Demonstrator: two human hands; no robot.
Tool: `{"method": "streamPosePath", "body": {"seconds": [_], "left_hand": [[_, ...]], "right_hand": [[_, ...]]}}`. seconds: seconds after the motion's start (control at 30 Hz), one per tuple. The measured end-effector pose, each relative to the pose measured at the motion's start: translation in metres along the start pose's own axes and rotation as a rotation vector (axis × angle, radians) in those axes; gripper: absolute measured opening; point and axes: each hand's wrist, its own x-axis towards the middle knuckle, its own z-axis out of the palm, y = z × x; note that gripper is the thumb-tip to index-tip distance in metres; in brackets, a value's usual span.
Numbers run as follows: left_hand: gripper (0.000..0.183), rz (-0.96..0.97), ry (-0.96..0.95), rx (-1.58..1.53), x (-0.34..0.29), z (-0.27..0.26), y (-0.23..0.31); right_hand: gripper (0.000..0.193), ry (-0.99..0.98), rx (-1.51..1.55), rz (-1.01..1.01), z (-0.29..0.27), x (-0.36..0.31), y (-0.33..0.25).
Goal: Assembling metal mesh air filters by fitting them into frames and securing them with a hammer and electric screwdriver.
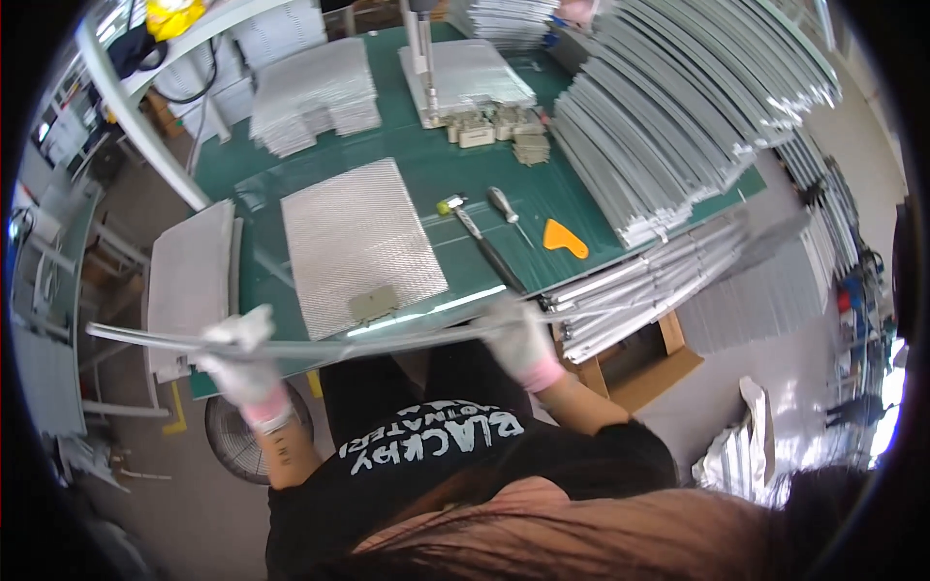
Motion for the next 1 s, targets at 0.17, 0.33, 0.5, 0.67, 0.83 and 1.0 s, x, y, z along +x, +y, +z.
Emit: {"method": "streamPosePath", "body": {"seconds": [0.17,0.33,0.5,0.67,0.83,1.0], "left_hand": [[0.063,-0.291,0.162,0.679,-0.053,-0.077,0.075],[0.040,-0.751,0.054,0.516,-0.129,-0.061,0.005],[0.037,-0.736,0.121,0.442,-0.196,-0.019,-0.025],[0.035,-0.608,0.153,0.802,-0.211,-0.009,-0.026],[0.079,-0.168,-0.251,1.333,-0.175,0.039,-0.020],[0.046,-1.230,0.298,-0.542,-0.193,0.065,-0.106]], "right_hand": [[0.029,0.470,-0.094,-0.625,-0.028,-0.015,-0.124],[0.023,0.079,0.094,-0.743,0.075,-0.015,-0.168],[0.025,-0.138,-0.073,-0.290,0.119,0.068,-0.087],[0.022,0.057,0.088,-0.038,0.050,0.169,0.003],[0.020,-0.259,-1.142,-0.292,0.013,0.145,0.023],[0.029,-0.149,-0.948,0.244,0.023,0.073,0.037]]}}
